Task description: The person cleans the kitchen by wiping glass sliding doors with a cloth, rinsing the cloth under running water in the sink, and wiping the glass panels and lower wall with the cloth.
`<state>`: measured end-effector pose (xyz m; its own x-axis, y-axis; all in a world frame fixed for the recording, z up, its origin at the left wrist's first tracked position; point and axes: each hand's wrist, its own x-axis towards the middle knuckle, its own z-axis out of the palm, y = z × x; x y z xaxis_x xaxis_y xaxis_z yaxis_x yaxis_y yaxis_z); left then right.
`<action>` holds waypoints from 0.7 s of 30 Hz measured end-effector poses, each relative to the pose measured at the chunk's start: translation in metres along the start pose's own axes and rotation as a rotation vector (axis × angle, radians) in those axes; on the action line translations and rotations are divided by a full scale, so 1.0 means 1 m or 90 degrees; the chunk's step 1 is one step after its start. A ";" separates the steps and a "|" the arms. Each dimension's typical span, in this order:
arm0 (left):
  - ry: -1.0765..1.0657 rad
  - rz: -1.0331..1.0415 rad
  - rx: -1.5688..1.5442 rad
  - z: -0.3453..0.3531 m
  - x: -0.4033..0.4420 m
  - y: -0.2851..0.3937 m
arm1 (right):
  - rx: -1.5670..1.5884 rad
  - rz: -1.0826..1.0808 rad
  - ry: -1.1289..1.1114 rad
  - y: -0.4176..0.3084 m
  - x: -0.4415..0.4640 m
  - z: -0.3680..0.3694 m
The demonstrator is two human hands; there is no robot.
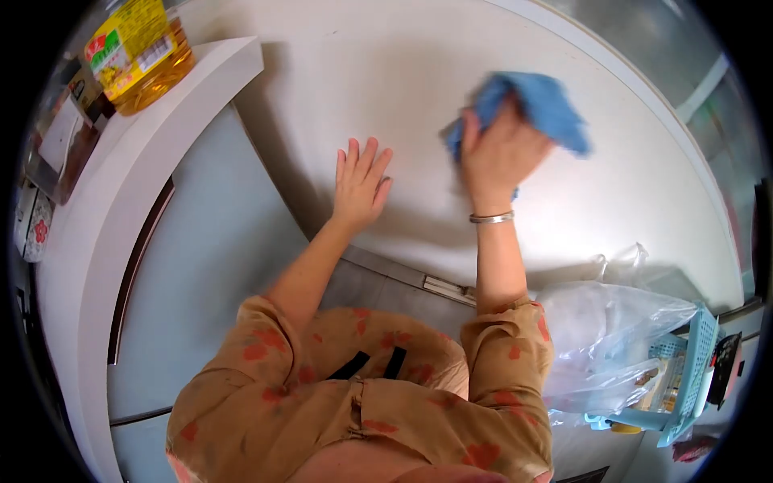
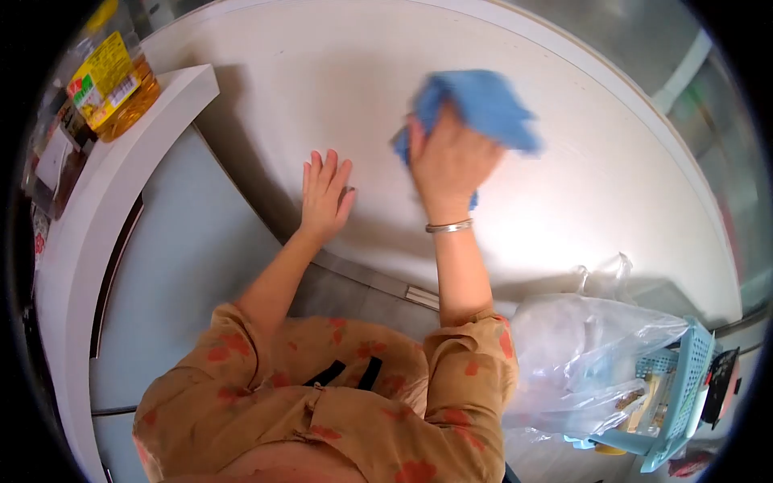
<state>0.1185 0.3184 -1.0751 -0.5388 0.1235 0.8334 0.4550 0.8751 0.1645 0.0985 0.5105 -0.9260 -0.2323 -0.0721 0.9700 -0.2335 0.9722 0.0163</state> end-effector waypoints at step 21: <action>0.050 -0.652 -0.446 -0.002 -0.153 0.020 | 0.175 -0.445 -0.082 -0.133 0.020 0.071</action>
<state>0.2113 0.3162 -1.1979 -0.8357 -0.5186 0.1807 0.1439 0.1109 0.9834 0.0577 0.3634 -0.9257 -0.0487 -0.6929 0.7193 -0.5898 0.6012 0.5392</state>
